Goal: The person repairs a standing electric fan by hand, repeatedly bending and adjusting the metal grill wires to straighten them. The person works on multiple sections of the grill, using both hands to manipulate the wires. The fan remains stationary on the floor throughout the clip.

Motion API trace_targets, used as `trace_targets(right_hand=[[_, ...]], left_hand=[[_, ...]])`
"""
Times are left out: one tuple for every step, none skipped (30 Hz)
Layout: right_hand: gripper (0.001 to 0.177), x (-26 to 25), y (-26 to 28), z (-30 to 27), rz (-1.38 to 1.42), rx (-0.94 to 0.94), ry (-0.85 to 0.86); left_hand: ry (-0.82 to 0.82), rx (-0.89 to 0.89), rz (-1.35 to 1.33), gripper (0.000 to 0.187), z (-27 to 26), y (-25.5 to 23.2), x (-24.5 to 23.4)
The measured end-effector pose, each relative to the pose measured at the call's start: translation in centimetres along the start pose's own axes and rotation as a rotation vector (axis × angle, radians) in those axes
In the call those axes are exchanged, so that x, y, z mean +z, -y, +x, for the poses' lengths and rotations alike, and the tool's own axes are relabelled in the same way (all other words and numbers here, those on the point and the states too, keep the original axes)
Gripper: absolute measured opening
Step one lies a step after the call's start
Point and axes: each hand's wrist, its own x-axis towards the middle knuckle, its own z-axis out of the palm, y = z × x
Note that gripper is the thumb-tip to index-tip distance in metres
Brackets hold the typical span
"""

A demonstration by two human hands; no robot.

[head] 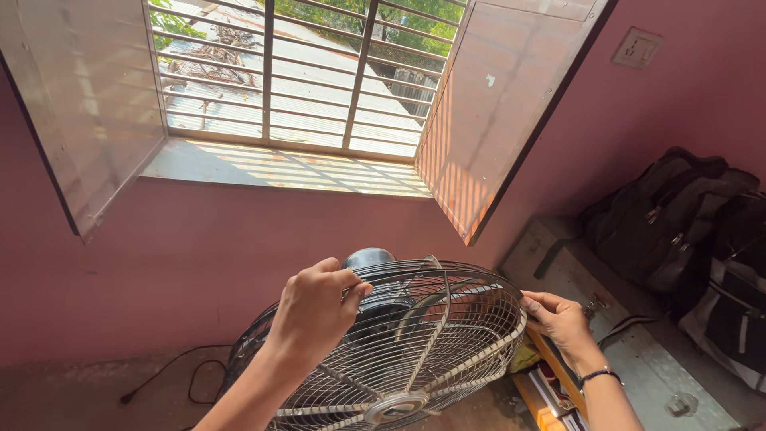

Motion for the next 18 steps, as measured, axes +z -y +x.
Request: trace_targets(right_hand=[[0.031, 0.06, 0.02, -0.04, 0.001, -0.003, -0.009], [0.031, 0.15, 0.08, -0.06, 0.000, 0.007, -0.012], [0.031, 0.19, 0.16, -0.12, -0.001, 0.018, -0.016], [0.031, 0.22, 0.28, -0.14, -0.002, 0.028, -0.019], [0.031, 0.27, 0.31, -0.24, 0.003, 0.028, -0.019], [0.031, 0.30, 0.33, -0.35, 0.007, 0.027, -0.020], [0.031, 0.34, 0.33, -0.38, 0.011, 0.029, -0.018], [0.031, 0.37, 0.34, -0.37, -0.001, 0.028, -0.020], [0.031, 0.33, 0.36, -0.35, -0.014, 0.028, -0.023], [0.031, 0.27, 0.36, -0.32, -0.026, 0.027, -0.025], [0.031, 0.22, 0.37, -0.23, -0.023, 0.029, -0.022], [0.031, 0.16, 0.36, -0.17, -0.020, 0.031, -0.019], [0.031, 0.12, 0.34, -0.12, -0.017, 0.033, -0.016], [0.031, 0.10, 0.33, -0.06, -0.024, 0.030, -0.017], [0.031, 0.08, 0.29, -0.06, -0.032, 0.027, -0.017], [0.031, 0.10, 0.24, -0.05, -0.039, 0.024, -0.018], [0.031, 0.15, 0.20, -0.06, -0.034, 0.033, -0.018], [0.031, 0.21, 0.15, -0.07, -0.029, 0.042, -0.018]], left_hand=[[-0.020, 0.020, 0.006, 0.022, -0.16, 0.05, 0.15], [-0.025, 0.010, -0.002, 0.022, -0.34, 0.10, 0.23], [-0.029, 0.001, -0.010, 0.022, -0.47, 0.11, 0.31], [-0.033, -0.007, -0.017, 0.022, -0.55, 0.11, 0.37], [-0.044, -0.007, -0.023, 0.021, -0.68, 0.14, 0.41], [-0.055, -0.007, -0.029, 0.019, -0.76, 0.17, 0.42], [-0.066, -0.011, -0.036, 0.018, -0.81, 0.16, 0.39], [-0.056, -0.020, -0.031, 0.018, -0.83, 0.11, 0.38], [-0.046, -0.031, -0.026, 0.018, -0.80, 0.07, 0.34], [-0.036, -0.041, -0.022, 0.019, -0.77, 0.02, 0.26], [-0.026, -0.051, -0.016, 0.019, -0.76, -0.09, 0.18], [-0.016, -0.062, -0.010, 0.020, -0.78, -0.22, 0.09], [-0.006, -0.073, -0.004, 0.020, -0.75, -0.32, -0.03], [-0.001, -0.091, -0.004, 0.020, -0.69, -0.42, -0.14], [0.004, -0.111, -0.005, 0.021, -0.69, -0.50, -0.24], [0.009, -0.130, -0.006, 0.021, -0.71, -0.56, -0.34], [0.010, -0.140, -0.001, 0.021, -0.68, -0.57, -0.45], [0.011, -0.149, 0.004, 0.021, -0.66, -0.56, -0.56]])
